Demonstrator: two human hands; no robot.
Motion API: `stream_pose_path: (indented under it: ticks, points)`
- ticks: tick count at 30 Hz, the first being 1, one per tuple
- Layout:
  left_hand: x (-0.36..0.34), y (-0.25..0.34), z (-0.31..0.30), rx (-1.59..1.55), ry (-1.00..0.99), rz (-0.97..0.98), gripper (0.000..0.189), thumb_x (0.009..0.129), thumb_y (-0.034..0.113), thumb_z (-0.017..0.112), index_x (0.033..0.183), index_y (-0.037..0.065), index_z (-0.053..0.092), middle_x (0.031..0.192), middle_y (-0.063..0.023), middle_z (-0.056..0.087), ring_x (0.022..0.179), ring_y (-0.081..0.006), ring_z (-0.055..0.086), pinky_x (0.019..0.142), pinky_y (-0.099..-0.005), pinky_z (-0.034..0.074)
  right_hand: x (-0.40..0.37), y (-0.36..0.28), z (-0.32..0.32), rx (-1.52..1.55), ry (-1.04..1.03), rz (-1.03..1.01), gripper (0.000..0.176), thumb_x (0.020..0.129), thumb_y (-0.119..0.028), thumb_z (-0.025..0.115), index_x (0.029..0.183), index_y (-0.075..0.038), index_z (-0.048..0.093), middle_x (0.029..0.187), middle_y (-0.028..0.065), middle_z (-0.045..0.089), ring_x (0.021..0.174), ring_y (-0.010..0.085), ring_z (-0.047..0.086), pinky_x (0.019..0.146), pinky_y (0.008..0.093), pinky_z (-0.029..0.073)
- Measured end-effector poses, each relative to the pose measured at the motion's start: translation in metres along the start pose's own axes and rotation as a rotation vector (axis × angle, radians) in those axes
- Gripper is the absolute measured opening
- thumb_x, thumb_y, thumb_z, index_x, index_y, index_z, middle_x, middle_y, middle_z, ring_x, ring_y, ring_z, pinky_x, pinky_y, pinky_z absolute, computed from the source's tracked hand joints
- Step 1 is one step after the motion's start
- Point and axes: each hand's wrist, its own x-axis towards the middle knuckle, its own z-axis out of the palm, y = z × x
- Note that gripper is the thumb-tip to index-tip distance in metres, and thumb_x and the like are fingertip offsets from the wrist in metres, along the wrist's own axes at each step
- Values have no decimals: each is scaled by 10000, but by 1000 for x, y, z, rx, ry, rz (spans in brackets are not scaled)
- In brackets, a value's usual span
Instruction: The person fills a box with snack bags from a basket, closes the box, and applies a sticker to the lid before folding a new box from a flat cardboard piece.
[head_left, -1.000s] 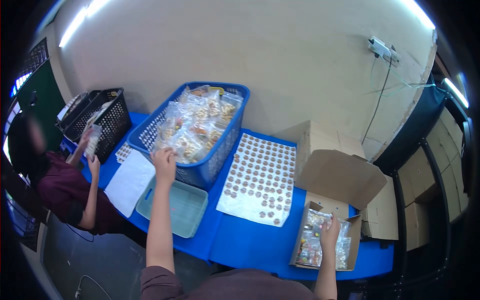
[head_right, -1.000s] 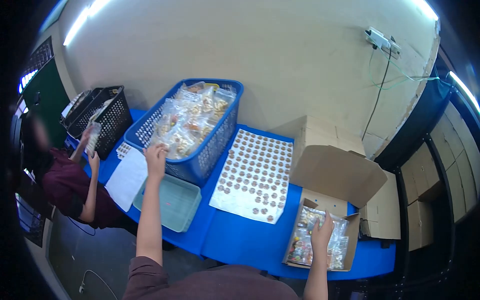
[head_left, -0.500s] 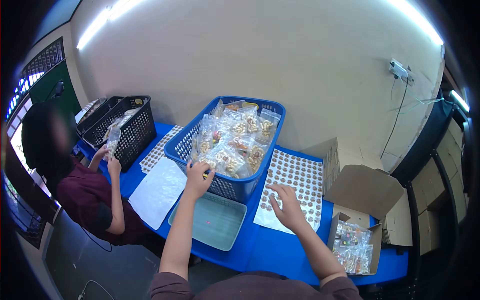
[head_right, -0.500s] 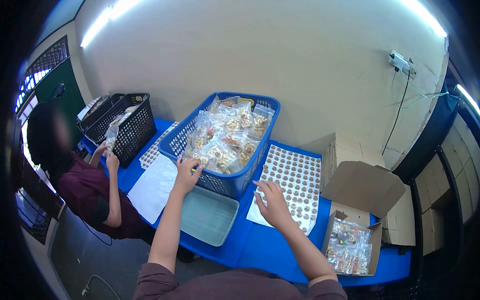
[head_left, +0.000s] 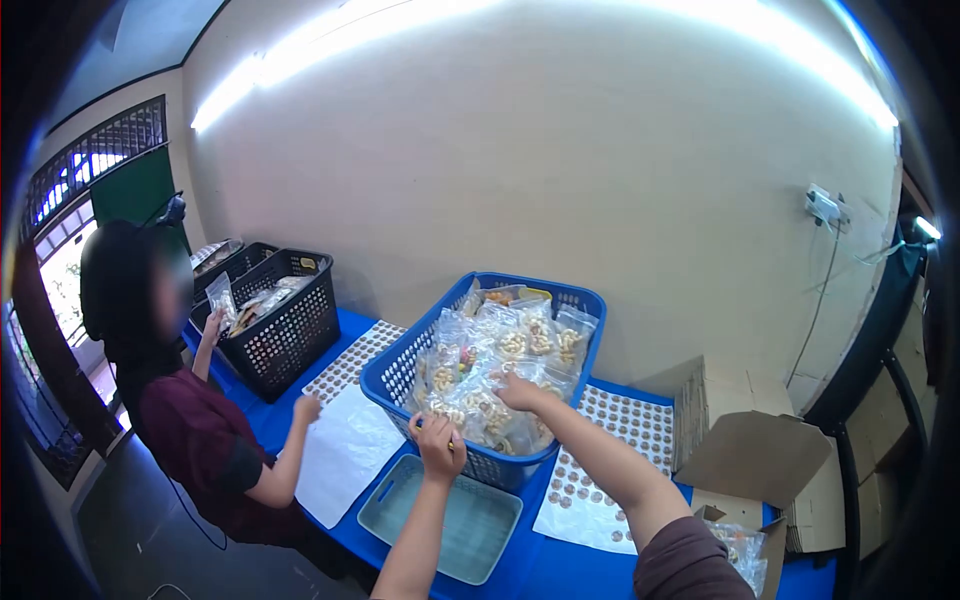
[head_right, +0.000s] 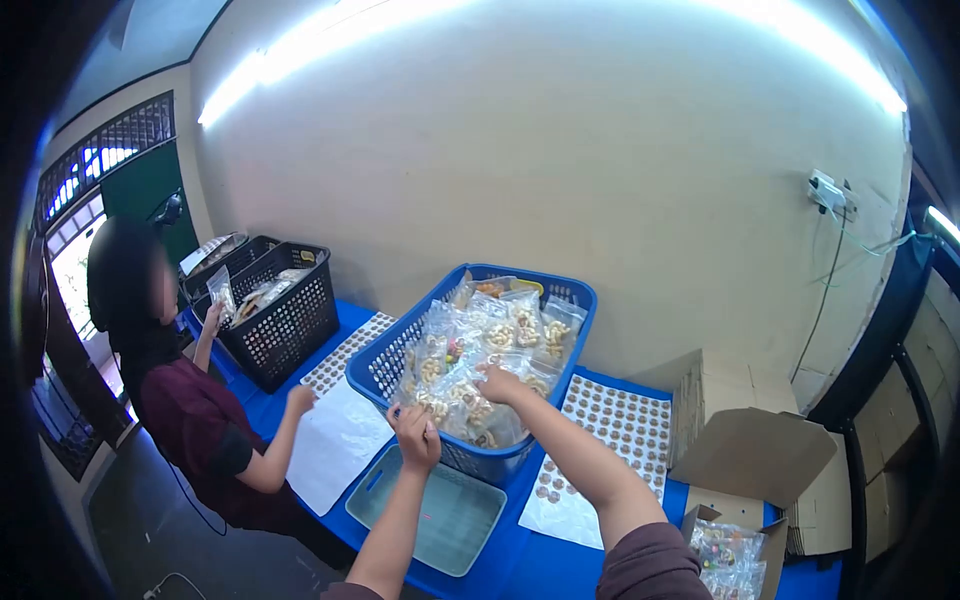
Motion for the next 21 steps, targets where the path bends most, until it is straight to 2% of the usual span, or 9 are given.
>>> stream_pose_path:
  ticks: [2,3,6,7,8,10,13,16,21]
  points:
    - [-1,-2,3,7,22,-4,214,776,209,453,655,49,530,692,-97,511,751,-277,530,939,-478,298,42,29,20,74,-91,13,630,874,-453,574,1321,-28,443,1195,226,577,996,331,616,833,405,496]
    - [-2,-2,3,4,10,-24,216,768,210,450,653,49,536,688,-95,512,748,-273,531,941,-478,298,15,-29,-33,153,-201,197,714,844,-545,576,1290,3,475,1166,237,589,870,334,652,687,415,543]
    - [-3,-1,7,5,20,-50,234,765,210,439,652,39,551,681,-103,523,737,-275,529,960,-473,294,27,-58,-48,-6,-538,434,800,798,-593,612,1204,92,530,1183,234,596,931,344,661,883,430,490]
    - [-4,-1,7,14,40,-47,249,770,209,430,654,29,559,677,-114,534,730,-280,526,978,-467,289,42,-41,-21,-77,-526,355,826,712,-627,682,1125,83,597,1118,230,625,768,325,685,779,414,536]
    - [-6,-1,7,18,32,-50,249,770,209,430,654,29,559,677,-114,534,730,-280,526,978,-467,289,38,-44,-14,-70,-533,356,826,712,-627,682,1125,83,597,1118,230,625,768,325,685,779,414,536]
    - [-8,-1,7,21,19,-62,241,761,207,423,612,43,517,637,-101,487,704,-275,505,978,-463,289,34,-49,-6,-76,-477,86,927,633,-584,771,1120,170,536,966,227,657,732,299,661,568,382,549]
    - [-7,1,8,14,-8,-91,239,758,203,414,585,56,488,621,-95,459,694,-271,494,984,-459,287,20,-67,-2,115,-714,112,873,609,-509,812,1121,150,557,1028,206,647,816,310,661,612,384,567]
    - [-9,-2,14,6,60,-71,244,759,205,409,564,69,464,611,-94,443,696,-268,492,992,-457,282,8,-61,31,-23,-823,160,767,620,-477,809,1060,117,605,1043,201,637,865,309,651,638,388,571]
    - [-12,-6,13,16,34,-85,269,760,246,415,573,74,502,630,-80,480,729,-252,508,988,-463,282,18,-62,14,11,-715,103,559,646,-439,783,967,9,690,997,189,663,821,281,650,648,393,550]
